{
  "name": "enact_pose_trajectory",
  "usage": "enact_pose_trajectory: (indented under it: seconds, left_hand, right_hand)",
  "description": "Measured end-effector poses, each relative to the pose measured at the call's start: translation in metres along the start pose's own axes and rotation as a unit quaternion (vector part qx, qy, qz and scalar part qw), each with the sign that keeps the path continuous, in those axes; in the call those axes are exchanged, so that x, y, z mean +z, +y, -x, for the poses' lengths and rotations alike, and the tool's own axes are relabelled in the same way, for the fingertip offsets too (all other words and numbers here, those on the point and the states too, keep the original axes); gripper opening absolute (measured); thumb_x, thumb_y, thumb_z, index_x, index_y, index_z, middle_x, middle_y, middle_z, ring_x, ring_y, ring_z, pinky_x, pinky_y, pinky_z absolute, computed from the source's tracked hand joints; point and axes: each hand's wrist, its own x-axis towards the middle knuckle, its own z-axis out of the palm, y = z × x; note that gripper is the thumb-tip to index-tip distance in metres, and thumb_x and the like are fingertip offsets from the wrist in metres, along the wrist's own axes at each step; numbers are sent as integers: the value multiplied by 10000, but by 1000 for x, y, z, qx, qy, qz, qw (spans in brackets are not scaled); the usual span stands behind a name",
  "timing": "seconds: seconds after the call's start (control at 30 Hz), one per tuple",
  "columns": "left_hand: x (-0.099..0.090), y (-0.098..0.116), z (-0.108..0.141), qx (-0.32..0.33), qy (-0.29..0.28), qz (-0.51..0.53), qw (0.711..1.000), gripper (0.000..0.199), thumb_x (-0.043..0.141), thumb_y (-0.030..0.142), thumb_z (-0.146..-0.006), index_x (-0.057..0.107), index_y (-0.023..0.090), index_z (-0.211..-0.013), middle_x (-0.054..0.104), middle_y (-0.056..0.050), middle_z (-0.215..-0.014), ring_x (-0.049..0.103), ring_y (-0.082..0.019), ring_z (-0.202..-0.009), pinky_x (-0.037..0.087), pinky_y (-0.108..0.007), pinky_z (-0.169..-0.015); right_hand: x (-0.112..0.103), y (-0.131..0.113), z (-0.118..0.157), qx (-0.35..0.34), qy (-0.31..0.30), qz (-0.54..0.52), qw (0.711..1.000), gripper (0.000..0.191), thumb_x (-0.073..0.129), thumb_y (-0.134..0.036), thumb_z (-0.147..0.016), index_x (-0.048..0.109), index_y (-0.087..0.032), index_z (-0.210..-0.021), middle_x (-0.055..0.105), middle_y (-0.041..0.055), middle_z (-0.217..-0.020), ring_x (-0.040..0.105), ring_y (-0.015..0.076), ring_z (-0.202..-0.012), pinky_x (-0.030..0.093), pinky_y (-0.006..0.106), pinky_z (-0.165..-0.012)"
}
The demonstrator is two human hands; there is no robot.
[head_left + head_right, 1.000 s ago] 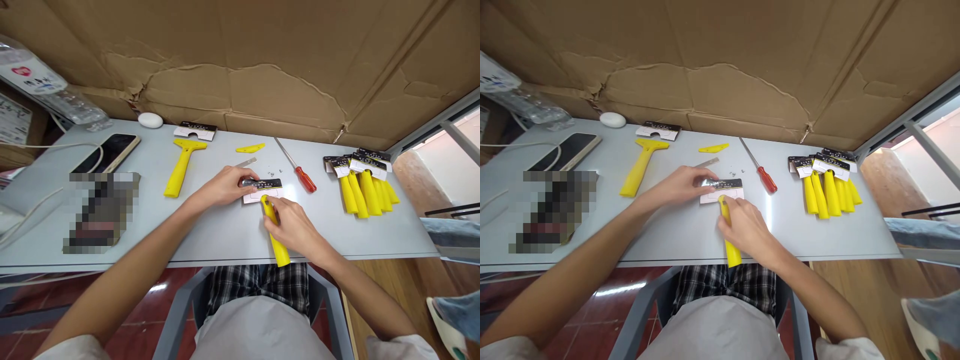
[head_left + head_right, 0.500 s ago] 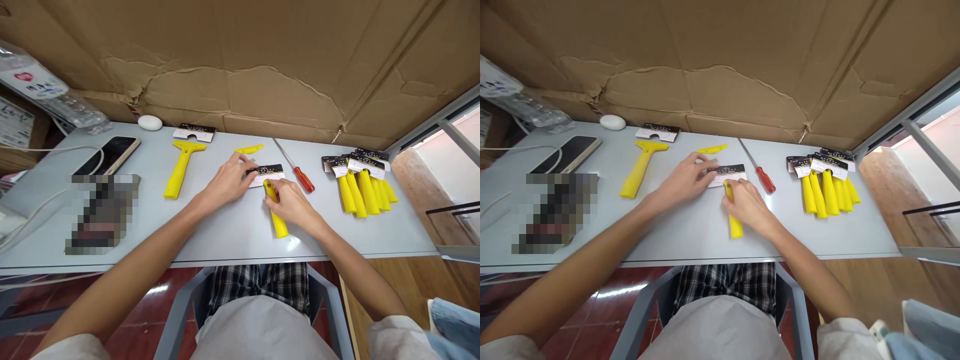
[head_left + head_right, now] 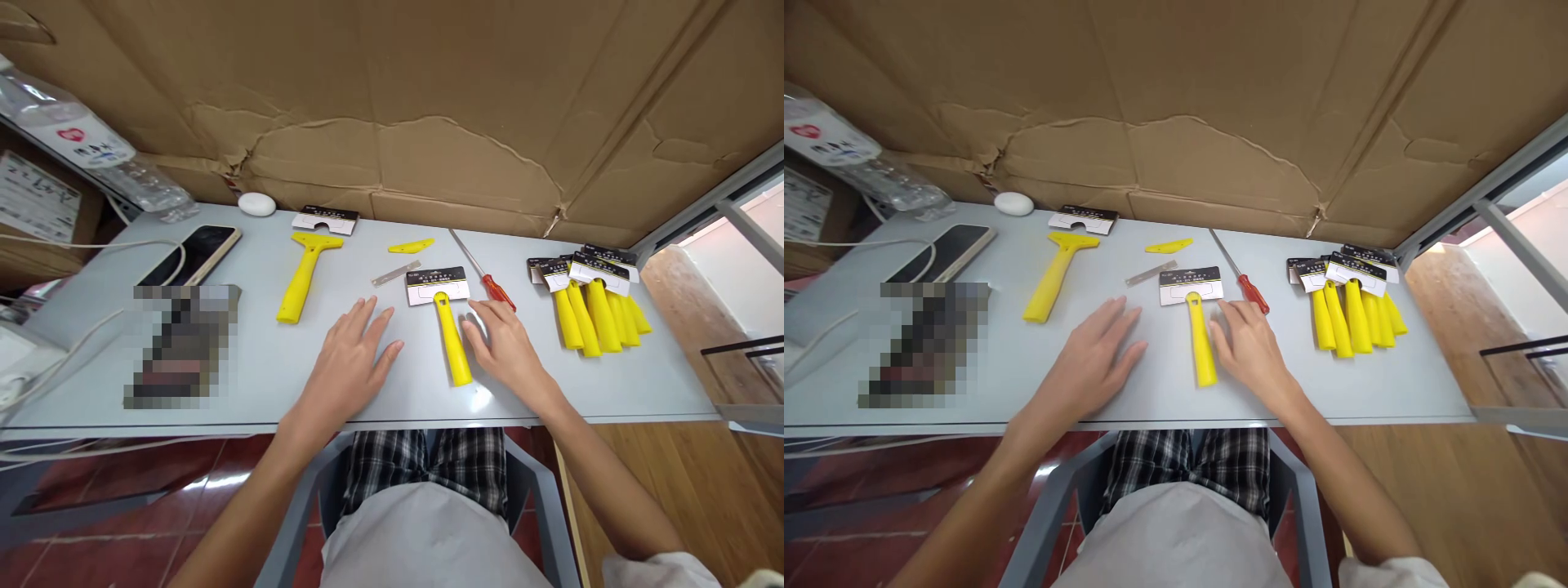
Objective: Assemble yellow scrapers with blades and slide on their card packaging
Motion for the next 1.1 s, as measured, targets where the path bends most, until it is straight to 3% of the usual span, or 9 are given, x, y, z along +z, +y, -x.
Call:
enact_pose_trajectory:
  seconds: [0.17, 0.33, 0.93, 1.1]
  left_hand:
    - [11, 1, 10, -25, -33, -36, 999, 640, 354, 493, -1149, 520, 132, -1651, 359, -217, -1803, 333, -418, -1683, 298, -671, -1346]
    - [16, 6, 11, -27, -28, -77, 996, 612, 377, 468, -1141, 583, 142, -1616, 422, -189, -1777, 351, -397, -1679, 264, -642, -1372]
    - [21, 7, 12, -17, -9, -104, 994, 614, 372, 450, -1141, 583, 120, -1614, 428, -204, -1770, 376, -402, -1667, 282, -637, -1363]
    - [17, 10, 11, -21, -11, -92, 995, 584, 408, 425, -1132, 606, 134, -1597, 440, -206, -1762, 385, -400, -1663, 295, -639, -1362]
  right_hand:
    - [10, 15, 28, -21, -26, 54, 998, 594, 385, -380, -1143, 544, -59, -1616, 519, 235, -1693, 442, 376, -1630, 405, 624, -1339]
    - [21, 19, 38, -25, -59, 113, 992, 639, 381, -359, -1136, 443, -63, -1699, 409, 214, -1770, 307, 354, -1705, 315, 606, -1397]
    - [17, 13, 36, 7, -85, 123, 989, 623, 403, -351, -1124, 462, -116, -1698, 367, 169, -1802, 276, 343, -1717, 298, 605, -1392]
    - [-4, -4, 19, 21, -123, 142, 982, 509, 422, -302, -1107, 620, -110, -1535, 506, 180, -1718, 402, 371, -1650, 395, 570, -1331]
